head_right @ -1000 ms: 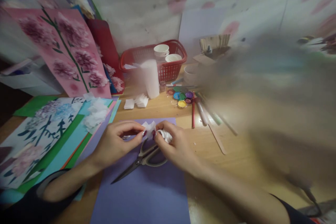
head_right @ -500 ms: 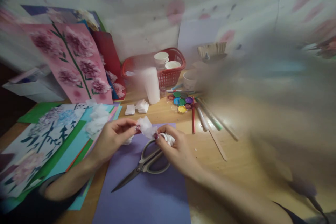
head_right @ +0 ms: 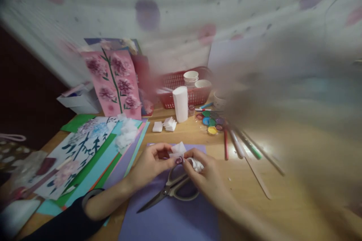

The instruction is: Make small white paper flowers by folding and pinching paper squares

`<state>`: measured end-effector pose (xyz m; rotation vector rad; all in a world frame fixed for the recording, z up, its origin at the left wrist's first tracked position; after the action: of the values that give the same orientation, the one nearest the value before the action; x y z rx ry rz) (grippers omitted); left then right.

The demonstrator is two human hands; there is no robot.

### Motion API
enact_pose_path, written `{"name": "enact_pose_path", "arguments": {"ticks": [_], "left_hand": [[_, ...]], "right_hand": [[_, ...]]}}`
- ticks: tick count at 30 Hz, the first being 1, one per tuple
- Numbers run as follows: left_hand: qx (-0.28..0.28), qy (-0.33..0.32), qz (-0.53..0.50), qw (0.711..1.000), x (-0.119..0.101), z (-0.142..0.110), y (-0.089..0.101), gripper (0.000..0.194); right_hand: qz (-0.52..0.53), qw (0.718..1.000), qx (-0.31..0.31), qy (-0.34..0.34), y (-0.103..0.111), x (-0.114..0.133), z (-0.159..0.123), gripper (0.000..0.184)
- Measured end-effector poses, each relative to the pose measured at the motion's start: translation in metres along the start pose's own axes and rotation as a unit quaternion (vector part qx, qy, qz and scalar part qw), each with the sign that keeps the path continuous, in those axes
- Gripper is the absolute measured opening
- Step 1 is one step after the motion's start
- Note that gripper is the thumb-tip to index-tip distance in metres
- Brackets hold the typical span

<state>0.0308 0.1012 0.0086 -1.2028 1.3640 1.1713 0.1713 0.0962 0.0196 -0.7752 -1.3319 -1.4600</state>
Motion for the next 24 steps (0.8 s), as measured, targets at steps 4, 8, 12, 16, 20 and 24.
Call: {"name": "enact_pose_path", "arguments": {"ticks": [4, 8, 12, 16, 20, 24], "left_hand": [[-0.014, -0.026, 0.072, 0.997, -0.017, 0.013, 0.022, 0.012], [-0.065, -0.053, 0.161, 0.983, -0.053, 0.033, 0.090, 0.012], [-0.152, -0.072, 0.240, 0.956, -0.068, 0.042, 0.165, 0.012], [-0.283, -0.136, 0.309, 0.898, -0.085, 0.036, 0.214, 0.015], [-0.395, -0.213, 0.335, 0.829, -0.122, 0.010, 0.228, 0.008], [-0.421, -0.294, 0.308, 0.801, -0.140, -0.019, 0.183, 0.017]], "right_hand": [[0.006, 1.000, 0.027, -0.001, -0.004, 0.005, -0.001, 0.022], [0.058, 0.996, 0.037, -0.054, -0.005, -0.001, -0.003, 0.026], [0.191, 0.965, 0.056, -0.174, -0.015, -0.022, -0.005, 0.032], [0.397, 0.882, 0.042, -0.252, -0.023, -0.030, -0.004, 0.037], [0.499, 0.800, 0.003, -0.333, -0.025, -0.036, -0.007, 0.040], [0.523, 0.777, 0.049, -0.348, -0.032, -0.036, -0.010, 0.040]]}}
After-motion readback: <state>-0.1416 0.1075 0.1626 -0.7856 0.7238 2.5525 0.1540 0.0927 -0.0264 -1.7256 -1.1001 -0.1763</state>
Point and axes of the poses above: each hand's wrist, its own z-axis towards the middle knuckle, its own y-axis out of the back of the hand, x = y × z, the point moved 8 cm from there along z, towards the middle knuckle, and after that the axes turned 6 degrees about -x, right-handed, at the moved point
